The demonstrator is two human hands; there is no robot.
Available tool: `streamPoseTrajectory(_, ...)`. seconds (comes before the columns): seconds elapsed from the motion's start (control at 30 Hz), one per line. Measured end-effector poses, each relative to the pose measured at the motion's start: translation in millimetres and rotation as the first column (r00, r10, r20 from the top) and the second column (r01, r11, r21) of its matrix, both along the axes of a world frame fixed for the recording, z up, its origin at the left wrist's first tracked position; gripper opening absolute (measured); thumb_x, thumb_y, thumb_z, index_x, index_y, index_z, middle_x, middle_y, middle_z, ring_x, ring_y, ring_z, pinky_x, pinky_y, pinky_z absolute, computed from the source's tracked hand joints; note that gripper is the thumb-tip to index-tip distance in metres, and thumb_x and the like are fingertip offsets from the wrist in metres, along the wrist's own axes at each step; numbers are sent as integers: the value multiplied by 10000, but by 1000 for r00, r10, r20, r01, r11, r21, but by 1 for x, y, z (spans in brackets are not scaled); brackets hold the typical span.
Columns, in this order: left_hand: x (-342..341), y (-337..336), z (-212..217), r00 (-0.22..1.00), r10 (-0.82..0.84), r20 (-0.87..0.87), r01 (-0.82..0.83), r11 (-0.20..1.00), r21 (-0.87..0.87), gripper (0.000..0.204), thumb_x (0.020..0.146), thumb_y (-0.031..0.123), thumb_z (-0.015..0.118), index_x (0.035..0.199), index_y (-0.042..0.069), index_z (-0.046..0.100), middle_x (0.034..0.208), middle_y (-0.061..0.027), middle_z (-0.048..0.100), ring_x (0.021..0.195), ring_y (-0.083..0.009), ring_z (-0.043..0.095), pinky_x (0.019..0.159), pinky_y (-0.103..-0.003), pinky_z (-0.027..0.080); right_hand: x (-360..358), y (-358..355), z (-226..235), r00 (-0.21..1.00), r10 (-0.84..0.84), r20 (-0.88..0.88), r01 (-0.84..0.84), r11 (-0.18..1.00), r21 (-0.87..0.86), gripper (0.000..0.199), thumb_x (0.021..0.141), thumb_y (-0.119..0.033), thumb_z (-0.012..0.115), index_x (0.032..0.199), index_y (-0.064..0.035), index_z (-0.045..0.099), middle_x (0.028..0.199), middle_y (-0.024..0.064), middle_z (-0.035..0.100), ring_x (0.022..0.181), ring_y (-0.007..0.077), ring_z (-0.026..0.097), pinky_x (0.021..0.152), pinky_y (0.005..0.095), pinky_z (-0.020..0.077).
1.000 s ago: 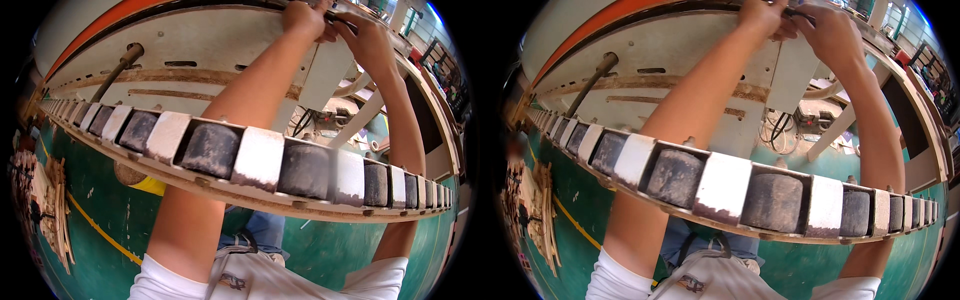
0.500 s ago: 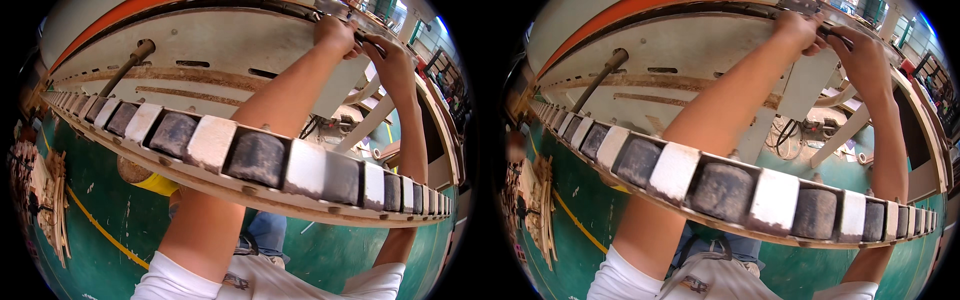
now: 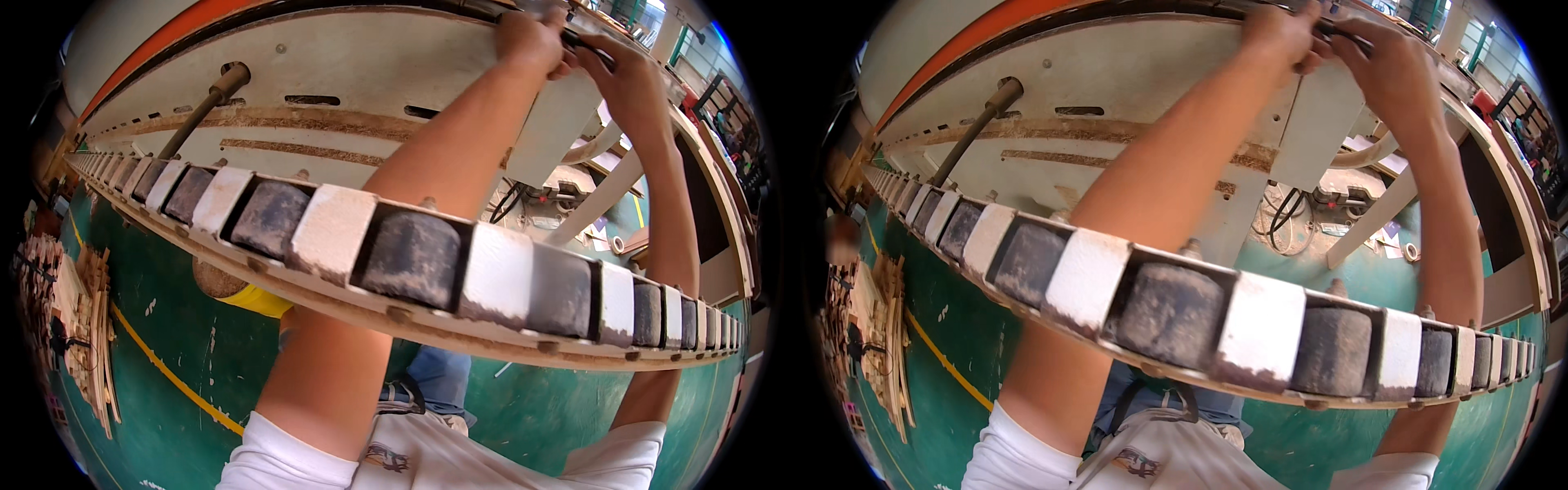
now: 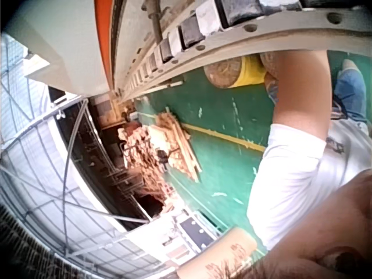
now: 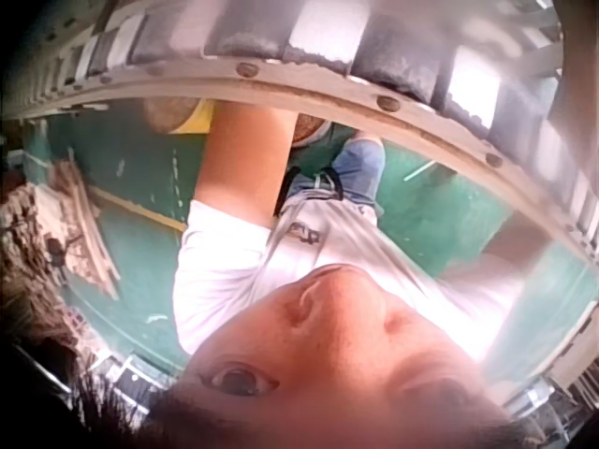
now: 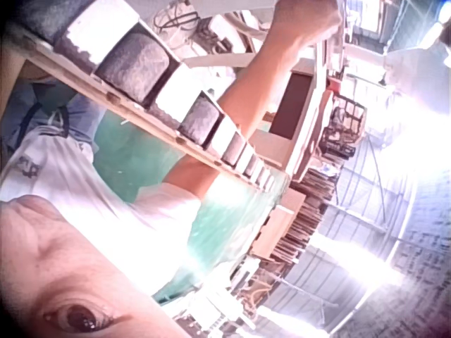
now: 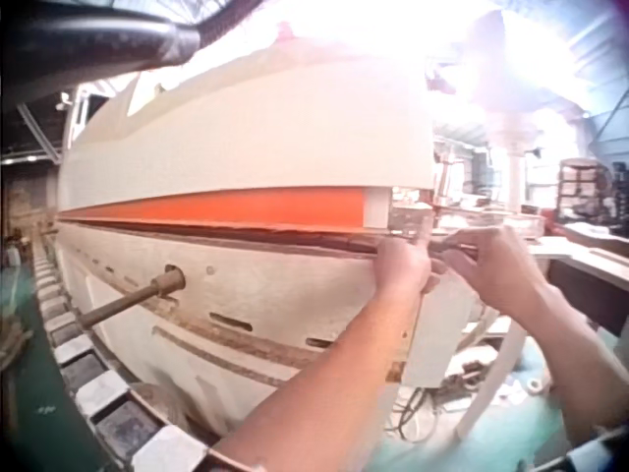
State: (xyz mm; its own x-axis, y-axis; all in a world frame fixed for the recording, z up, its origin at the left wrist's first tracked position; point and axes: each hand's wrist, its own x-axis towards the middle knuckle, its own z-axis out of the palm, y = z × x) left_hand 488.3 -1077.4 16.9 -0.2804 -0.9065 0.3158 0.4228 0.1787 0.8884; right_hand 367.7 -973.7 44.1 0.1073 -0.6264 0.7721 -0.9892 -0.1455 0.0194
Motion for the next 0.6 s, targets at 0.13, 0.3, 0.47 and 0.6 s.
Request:
streamPoseTrajectory(0.13,3,3,4,999,-5,51,5,1000,5,500,1030,401,642,898,-81,652,650,-172,703,443,-216,650,405,-340,519,-5,-2,1,995,96,-13,-96,995,-22,292,948,-352,696,1154,-163,781,890,192,738,788,349,718,736,424,549)
streamPoseTrajectory(0.3,-4,10,3,986,67,155,-68,998,-3,514,1031,415,635,859,-69,664,649,-162,701,455,-206,654,393,-335,503,-15,-2,-2,997,66,-43,-68,997,-33,290,956,-339,676,1153,-149,772,949,175,752,840,378,718,791,455,556)
streamPoseTrajectory(0.47,0,-3,4,990,129,63,-123,988,-94,445,1012,404,671,1009,-41,655,655,-133,659,422,-220,586,347,-372,409,-11,-10,2,975,127,-182,-146,985,-93,294,973,-304,680,1186,-118,759,930,186,753,785,339,722,764,414,548)
streamPoseTrajectory(0.6,-1,0,5,974,224,21,-224,975,3,392,1011,367,683,1062,-19,638,685,-127,647,445,-220,586,345,-368,391,2,-5,3,994,87,-72,-85,996,24,297,971,-293,684,1199,-116,754,929,192,744,799,351,721,767,411,550)
